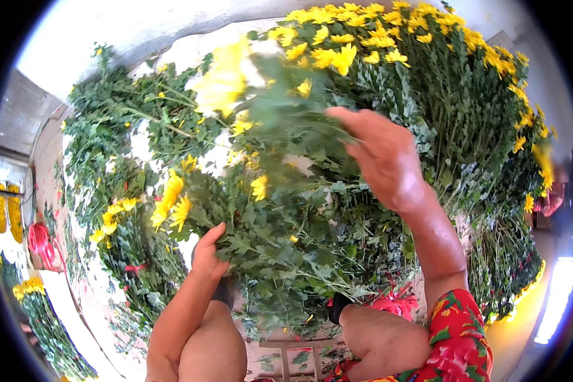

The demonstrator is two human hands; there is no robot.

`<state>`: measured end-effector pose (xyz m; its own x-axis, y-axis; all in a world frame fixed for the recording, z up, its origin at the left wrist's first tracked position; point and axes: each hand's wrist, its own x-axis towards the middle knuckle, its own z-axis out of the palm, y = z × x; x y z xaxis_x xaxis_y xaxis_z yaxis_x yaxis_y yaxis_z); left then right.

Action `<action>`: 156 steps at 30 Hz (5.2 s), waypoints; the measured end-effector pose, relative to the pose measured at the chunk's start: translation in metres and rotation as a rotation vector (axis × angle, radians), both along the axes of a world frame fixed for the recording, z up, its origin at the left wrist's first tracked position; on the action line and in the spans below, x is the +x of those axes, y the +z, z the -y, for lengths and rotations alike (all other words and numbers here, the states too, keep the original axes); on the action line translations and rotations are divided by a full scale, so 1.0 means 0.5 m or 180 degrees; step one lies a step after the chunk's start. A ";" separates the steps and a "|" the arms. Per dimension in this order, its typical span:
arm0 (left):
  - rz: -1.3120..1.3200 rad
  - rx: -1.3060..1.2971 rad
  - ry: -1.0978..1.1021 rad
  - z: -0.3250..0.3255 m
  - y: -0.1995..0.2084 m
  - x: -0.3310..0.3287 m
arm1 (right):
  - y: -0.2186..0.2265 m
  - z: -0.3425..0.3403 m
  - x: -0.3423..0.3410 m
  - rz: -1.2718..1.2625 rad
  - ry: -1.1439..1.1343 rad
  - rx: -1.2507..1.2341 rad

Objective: The person gathers yellow flowers from a large pile, aligns the stems, and ties them into a bundle using a red rubber band. The person repeats this process multiple times, creating several flower bundles.

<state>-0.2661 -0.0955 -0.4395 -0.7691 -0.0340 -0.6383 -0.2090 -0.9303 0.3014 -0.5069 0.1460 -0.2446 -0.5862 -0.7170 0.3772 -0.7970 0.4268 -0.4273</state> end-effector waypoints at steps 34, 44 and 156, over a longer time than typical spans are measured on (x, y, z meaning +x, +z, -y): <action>0.0286 -0.0094 0.0152 0.025 -0.011 0.027 | -0.319 -0.237 -0.207 -0.0611 -0.2776 0.0778; 0.0434 -0.0305 0.0198 0.012 -0.012 0.021 | -0.314 -0.315 -0.178 0.0217 -0.2325 0.2038; 0.0675 -0.0087 -0.0050 0.036 -0.002 0.041 | -0.317 -0.156 0.248 0.3572 -0.0518 -0.0999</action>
